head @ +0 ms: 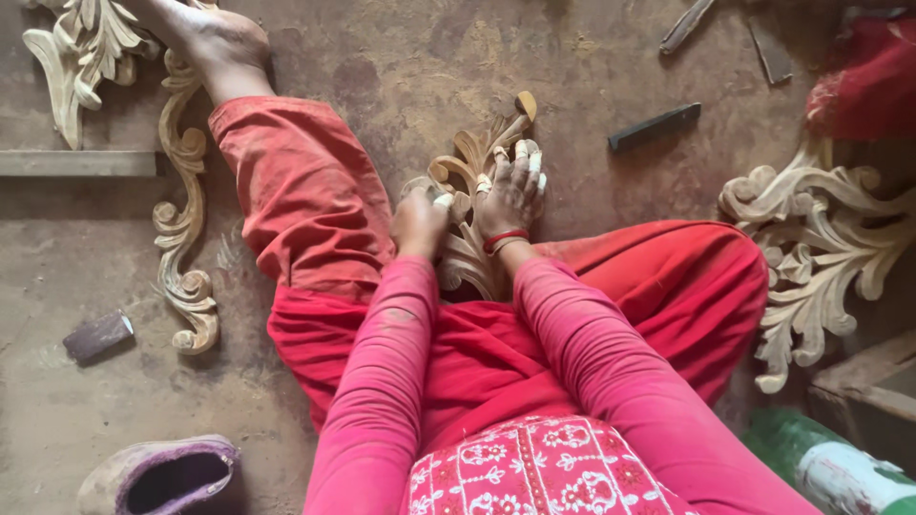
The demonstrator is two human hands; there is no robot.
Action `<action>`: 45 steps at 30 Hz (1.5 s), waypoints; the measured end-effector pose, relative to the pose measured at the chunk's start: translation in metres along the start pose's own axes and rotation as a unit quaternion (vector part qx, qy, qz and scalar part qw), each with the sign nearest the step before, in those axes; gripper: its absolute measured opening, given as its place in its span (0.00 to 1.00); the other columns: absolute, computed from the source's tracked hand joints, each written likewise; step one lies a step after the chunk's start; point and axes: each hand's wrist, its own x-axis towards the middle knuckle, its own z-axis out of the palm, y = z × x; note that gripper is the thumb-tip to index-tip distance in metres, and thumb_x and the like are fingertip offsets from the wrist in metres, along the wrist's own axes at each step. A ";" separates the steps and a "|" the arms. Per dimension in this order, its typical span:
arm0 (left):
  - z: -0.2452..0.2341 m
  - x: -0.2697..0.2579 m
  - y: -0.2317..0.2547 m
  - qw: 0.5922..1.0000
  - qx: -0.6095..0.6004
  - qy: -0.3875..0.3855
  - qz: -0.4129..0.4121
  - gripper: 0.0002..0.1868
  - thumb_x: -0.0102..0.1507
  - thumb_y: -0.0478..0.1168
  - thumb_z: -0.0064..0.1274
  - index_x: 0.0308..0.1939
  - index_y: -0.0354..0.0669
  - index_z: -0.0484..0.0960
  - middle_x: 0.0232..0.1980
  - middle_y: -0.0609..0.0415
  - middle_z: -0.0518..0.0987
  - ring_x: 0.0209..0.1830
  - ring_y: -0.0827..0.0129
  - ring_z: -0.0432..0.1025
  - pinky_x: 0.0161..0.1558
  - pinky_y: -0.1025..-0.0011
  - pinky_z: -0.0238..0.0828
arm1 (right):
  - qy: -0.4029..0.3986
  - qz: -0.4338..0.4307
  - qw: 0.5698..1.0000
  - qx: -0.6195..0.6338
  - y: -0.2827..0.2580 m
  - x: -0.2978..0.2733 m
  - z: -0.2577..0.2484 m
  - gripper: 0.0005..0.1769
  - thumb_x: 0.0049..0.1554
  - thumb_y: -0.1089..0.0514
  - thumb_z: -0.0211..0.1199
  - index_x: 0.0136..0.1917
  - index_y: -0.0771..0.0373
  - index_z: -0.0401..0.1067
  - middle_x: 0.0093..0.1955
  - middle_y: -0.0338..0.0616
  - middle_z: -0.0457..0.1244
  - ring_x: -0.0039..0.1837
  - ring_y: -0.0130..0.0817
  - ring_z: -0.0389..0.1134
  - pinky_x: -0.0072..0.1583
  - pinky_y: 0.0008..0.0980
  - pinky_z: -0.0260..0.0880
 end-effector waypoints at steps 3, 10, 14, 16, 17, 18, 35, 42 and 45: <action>0.034 -0.013 0.001 0.992 0.072 0.088 0.054 0.20 0.54 0.51 0.61 0.41 0.40 0.80 0.36 0.39 0.80 0.37 0.44 0.76 0.38 0.52 0.73 | -0.143 0.072 0.986 0.038 0.010 -0.020 -0.003 0.26 0.53 0.39 0.63 0.58 0.56 0.75 0.63 0.51 0.64 0.65 0.50 0.62 0.63 0.46 0.61; -0.001 -0.004 0.029 0.994 0.091 -0.068 0.009 0.22 0.50 0.52 0.63 0.46 0.50 0.84 0.43 0.40 0.81 0.42 0.46 0.79 0.41 0.52 0.76 | -0.024 -0.017 0.998 -0.057 -0.013 -0.013 -0.012 0.33 0.62 0.42 0.58 0.76 0.55 0.62 0.83 0.46 0.51 0.84 0.53 0.45 0.76 0.60 0.47; -0.012 -0.004 0.028 0.993 0.079 -0.054 0.068 0.20 0.54 0.56 0.61 0.42 0.51 0.87 0.40 0.44 0.84 0.42 0.48 0.80 0.42 0.51 0.76 | -0.021 -0.021 0.997 -0.073 -0.004 -0.014 -0.011 0.29 0.62 0.45 0.56 0.74 0.53 0.64 0.81 0.44 0.53 0.85 0.51 0.45 0.77 0.57 0.49; -0.007 -0.006 0.032 0.996 0.049 0.023 0.075 0.20 0.52 0.53 0.60 0.45 0.51 0.86 0.38 0.45 0.84 0.39 0.47 0.80 0.39 0.51 0.76 | -0.017 -0.023 0.996 -0.083 -0.009 -0.010 -0.006 0.30 0.62 0.44 0.55 0.75 0.54 0.64 0.82 0.46 0.53 0.85 0.52 0.45 0.76 0.57 0.49; -0.004 -0.005 0.034 0.992 0.096 0.026 0.083 0.17 0.55 0.53 0.59 0.44 0.51 0.85 0.38 0.46 0.84 0.39 0.48 0.80 0.40 0.51 0.75 | -0.017 -0.024 0.996 -0.087 -0.011 -0.009 -0.006 0.30 0.62 0.44 0.55 0.75 0.54 0.64 0.82 0.47 0.53 0.84 0.52 0.45 0.76 0.57 0.49; 0.001 -0.007 0.037 0.986 0.140 0.029 0.091 0.15 0.59 0.53 0.58 0.43 0.50 0.84 0.38 0.46 0.83 0.39 0.49 0.79 0.40 0.51 0.75 | -0.020 -0.022 0.996 -0.083 -0.011 -0.010 -0.007 0.30 0.63 0.44 0.55 0.75 0.54 0.64 0.82 0.47 0.53 0.85 0.52 0.45 0.76 0.57 0.49; -0.016 -0.007 0.015 0.990 0.083 -0.038 0.103 0.12 0.58 0.50 0.60 0.39 0.48 0.83 0.39 0.41 0.82 0.40 0.44 0.78 0.40 0.49 0.73 | -0.100 -0.010 0.994 -0.045 -0.011 -0.019 -0.018 0.30 0.65 0.45 0.52 0.77 0.57 0.61 0.83 0.49 0.49 0.84 0.55 0.43 0.77 0.60 0.43; -0.025 -0.012 0.035 0.988 0.122 -0.097 0.004 0.14 0.67 0.54 0.52 0.49 0.52 0.80 0.42 0.42 0.82 0.42 0.44 0.78 0.43 0.47 0.73 | -0.075 -0.011 0.995 -0.059 -0.010 -0.018 -0.019 0.30 0.65 0.44 0.55 0.77 0.55 0.60 0.82 0.48 0.49 0.83 0.56 0.43 0.77 0.61 0.43; -0.038 -0.011 0.033 0.989 0.107 -0.093 0.046 0.15 0.61 0.54 0.56 0.43 0.51 0.81 0.40 0.43 0.83 0.41 0.44 0.78 0.42 0.48 0.72 | -0.063 -0.018 0.997 -0.034 -0.012 -0.008 -0.017 0.31 0.65 0.44 0.55 0.77 0.56 0.60 0.82 0.48 0.49 0.84 0.57 0.42 0.77 0.61 0.43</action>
